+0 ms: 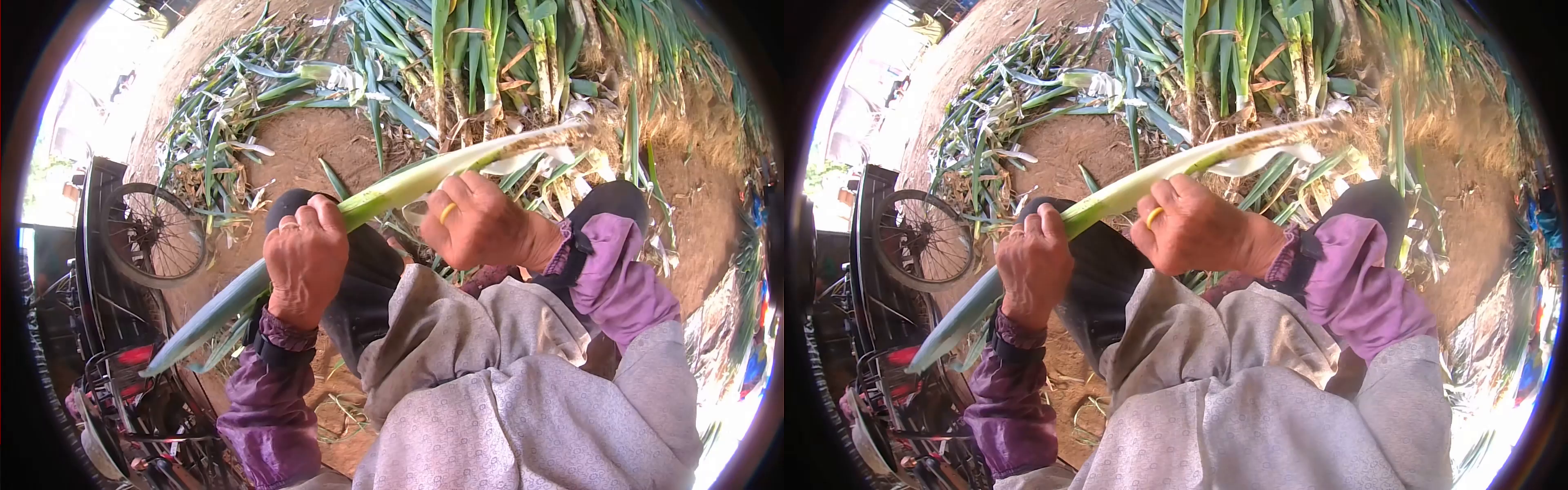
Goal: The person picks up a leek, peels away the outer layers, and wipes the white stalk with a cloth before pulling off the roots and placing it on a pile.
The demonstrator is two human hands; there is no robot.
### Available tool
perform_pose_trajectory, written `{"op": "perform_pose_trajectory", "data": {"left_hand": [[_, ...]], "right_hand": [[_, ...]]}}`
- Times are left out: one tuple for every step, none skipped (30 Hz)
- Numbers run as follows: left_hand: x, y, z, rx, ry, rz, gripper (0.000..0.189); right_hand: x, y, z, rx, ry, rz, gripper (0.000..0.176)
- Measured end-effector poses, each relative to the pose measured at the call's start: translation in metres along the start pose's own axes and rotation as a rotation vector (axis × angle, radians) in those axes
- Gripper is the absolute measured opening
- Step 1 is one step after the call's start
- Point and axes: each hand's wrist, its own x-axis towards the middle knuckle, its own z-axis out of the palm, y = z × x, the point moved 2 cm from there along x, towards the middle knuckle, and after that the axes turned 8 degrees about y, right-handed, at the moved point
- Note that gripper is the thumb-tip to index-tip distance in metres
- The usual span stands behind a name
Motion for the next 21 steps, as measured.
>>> {"op": "perform_pose_trajectory", "data": {"left_hand": [[-0.001,-0.002,0.002,0.005,-0.006,-0.025,0.025],[-0.002,-0.004,0.003,0.010,-0.012,-0.050,0.025],[-0.003,-0.007,0.005,-0.015,-0.020,-0.089,0.023],[-0.005,-0.011,0.005,-0.039,-0.027,-0.127,0.021],[-0.006,-0.016,0.007,-0.063,-0.034,-0.164,0.019],[-0.008,-0.021,0.010,-0.077,-0.034,-0.197,0.018],[-0.009,-0.025,0.009,-0.073,-0.044,-0.212,0.018],[-0.009,-0.028,0.007,-0.072,-0.050,-0.226,0.018],[-0.009,-0.029,0.006,-0.073,-0.052,-0.239,0.018],[-0.012,-0.032,0.007,-0.074,-0.096,-0.265,0.019],[-0.015,-0.032,0.006,-0.071,-0.091,-0.267,0.019],[-0.017,-0.033,0.005,-0.070,-0.084,-0.267,0.018],[-0.020,-0.033,0.004,-0.071,-0.078,-0.265,0.018],[-0.023,-0.033,0.004,-0.076,-0.058,-0.261,0.016],[-0.026,-0.032,0.002,-0.076,-0.079,-0.254,0.016],[-0.028,-0.030,0.000,-0.075,-0.101,-0.249,0.016],[-0.030,-0.030,0.000,-0.068,-0.128,-0.249,0.017],[-0.030,-0.028,0.000,-0.066,-0.114,-0.241,0.019],[-0.029,-0.026,0.000,-0.083,-0.127,-0.237,0.021],[-0.026,-0.024,0.000,-0.100,-0.138,-0.233,0.023],[-0.023,-0.022,0.001,-0.119,-0.145,-0.227,0.025]], "right_hand": [[-0.008,0.002,0.001,0.018,-0.050,0.013,0.013],[-0.017,0.002,0.005,0.036,-0.099,0.026,0.012],[-0.026,0.003,0.009,0.053,-0.146,0.038,0.012],[-0.035,0.006,0.012,0.031,-0.145,0.033,0.010],[-0.042,0.011,0.015,0.015,-0.191,0.026,0.010],[-0.050,0.015,0.016,-0.002,-0.239,0.019,0.011],[-0.054,0.019,0.016,-0.022,-0.290,0.015,0.011],[-0.056,0.021,0.015,-0.078,-0.366,0.019,0.010],[-0.061,0.023,0.016,-0.077,-0.438,0.068,0.010],[-0.067,0.025,0.020,-0.075,-0.510,0.118,0.011],[-0.072,0.027,0.022,-0.072,-0.580,0.170,0.011],[-0.073,0.031,0.019,-0.070,-0.535,0.262,0.008],[-0.078,0.038,0.023,-0.034,-0.620,0.372,0.008],[-0.087,0.050,0.029,0.004,-0.703,0.483,0.008],[-0.094,0.059,0.034,0.045,-0.785,0.594,0.009],[-0.096,0.067,0.034,0.038,-0.799,0.697,0.011],[-0.097,0.072,0.032,0.130,-0.754,0.776,0.015],[-0.096,0.074,0.030,0.232,-0.705,0.847,0.018],[-0.093,0.074,0.032,0.342,-0.653,0.916,0.021],[-0.093,0.069,0.042,0.447,-0.659,0.939,0.032],[-0.089,0.063,0.050,0.622,-0.664,0.990,0.033]]}}
